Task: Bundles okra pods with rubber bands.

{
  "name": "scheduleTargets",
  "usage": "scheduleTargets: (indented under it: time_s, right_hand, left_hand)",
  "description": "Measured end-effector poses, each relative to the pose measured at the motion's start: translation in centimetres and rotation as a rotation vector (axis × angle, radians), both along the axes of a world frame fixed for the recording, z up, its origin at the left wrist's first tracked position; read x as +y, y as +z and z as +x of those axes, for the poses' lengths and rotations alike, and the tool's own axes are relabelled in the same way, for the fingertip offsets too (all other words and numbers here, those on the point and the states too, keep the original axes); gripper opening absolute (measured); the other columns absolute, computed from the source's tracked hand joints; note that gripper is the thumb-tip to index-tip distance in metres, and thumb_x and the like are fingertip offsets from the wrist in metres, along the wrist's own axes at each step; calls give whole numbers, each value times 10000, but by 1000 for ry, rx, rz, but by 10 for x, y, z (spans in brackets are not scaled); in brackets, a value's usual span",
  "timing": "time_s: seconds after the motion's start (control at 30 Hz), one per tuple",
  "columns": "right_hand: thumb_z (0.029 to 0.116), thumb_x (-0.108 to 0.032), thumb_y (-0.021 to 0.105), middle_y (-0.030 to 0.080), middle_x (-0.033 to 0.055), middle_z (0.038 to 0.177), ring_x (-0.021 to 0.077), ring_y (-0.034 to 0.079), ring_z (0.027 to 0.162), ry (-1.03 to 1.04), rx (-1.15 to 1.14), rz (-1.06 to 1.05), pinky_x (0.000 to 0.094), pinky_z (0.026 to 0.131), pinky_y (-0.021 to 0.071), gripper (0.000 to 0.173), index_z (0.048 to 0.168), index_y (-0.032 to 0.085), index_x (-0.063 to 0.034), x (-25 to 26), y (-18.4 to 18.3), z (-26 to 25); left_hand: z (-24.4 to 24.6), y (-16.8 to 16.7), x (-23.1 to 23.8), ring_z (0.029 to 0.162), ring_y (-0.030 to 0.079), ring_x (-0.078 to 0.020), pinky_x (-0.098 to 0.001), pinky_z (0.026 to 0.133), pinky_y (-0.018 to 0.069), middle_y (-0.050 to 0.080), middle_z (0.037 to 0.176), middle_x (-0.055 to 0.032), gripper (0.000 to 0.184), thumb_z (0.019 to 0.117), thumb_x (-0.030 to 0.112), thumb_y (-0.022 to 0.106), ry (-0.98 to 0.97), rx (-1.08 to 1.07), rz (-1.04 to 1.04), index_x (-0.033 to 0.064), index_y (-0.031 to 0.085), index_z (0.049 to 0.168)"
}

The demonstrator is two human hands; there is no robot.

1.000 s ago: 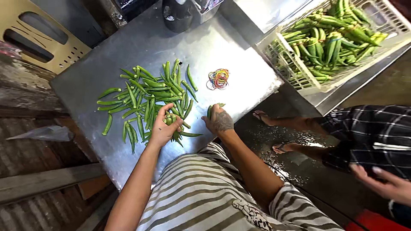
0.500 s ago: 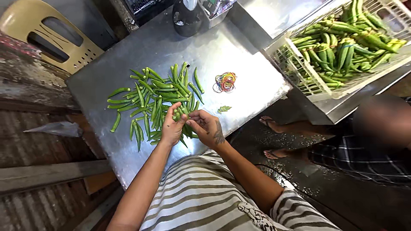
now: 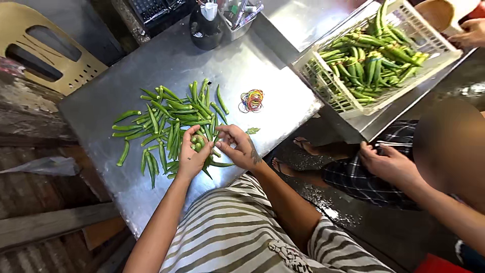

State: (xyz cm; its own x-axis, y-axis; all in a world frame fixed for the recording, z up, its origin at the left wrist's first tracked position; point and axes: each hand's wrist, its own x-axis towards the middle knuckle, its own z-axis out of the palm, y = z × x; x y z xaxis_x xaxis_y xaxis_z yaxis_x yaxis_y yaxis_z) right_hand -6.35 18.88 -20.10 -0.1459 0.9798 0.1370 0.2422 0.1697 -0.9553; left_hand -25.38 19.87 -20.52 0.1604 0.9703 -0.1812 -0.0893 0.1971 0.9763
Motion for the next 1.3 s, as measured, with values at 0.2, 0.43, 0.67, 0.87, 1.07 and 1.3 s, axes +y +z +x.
scheduleTargets:
  time_s: [0.2,0.43,0.67,0.87,1.07,1.3]
  right_hand:
    - [903,-297,743,618,178,1330,188,641,1128,306,82,-189,366,930,548,757,1499,394,14,-8,3,-12]
    - [893,-153,696,628,210,1296,169,644,1184,190,239,-184,334,992,553,640,1410,416,100,-13,4,-36]
    - [944,-154,634,645,256,1255,239,629,1209,254,72,-84,365,1062,485,514,1362,513,120,-20,11,-40]
    - [959,-91,561,642,208,1215,145,620,1166,290,423,-66,318,1040,499,427,1313,510,142,-16,9,-43]
    - [965,-237,626,697,179,1089,216,652,1077,589,-69,-137,397,969,506,312,1082,697,43,2,22,-23]
    - [961,-257,646,619,252,1232,416,650,1113,-473,-781,-405,582,880,562,393,1276,622,-25,67,-8,85]
  left_hand:
    - [11,19,2,855,689,-181,-351,782,624,660,979,-67,629,902,92,727,73,37,216,23,409,1440]
    - [20,33,-5,958,690,-187,-342,891,602,649,991,-64,517,922,44,689,71,-25,252,-5,396,1345]
    - [19,43,-5,1081,675,-199,-322,950,573,669,1086,-94,525,930,130,683,-10,4,178,-5,405,1354]
    - [1,46,1,1215,634,-278,-382,1004,568,620,1336,-150,1079,719,396,920,-183,-89,130,46,281,1515]
    - [-2,24,-6,1157,664,-315,-437,1019,544,709,1165,-206,229,878,197,785,-149,-172,67,2,691,950]
    - [-14,19,-7,645,729,-278,-493,745,650,696,698,-98,115,943,80,681,32,-282,10,46,577,973]
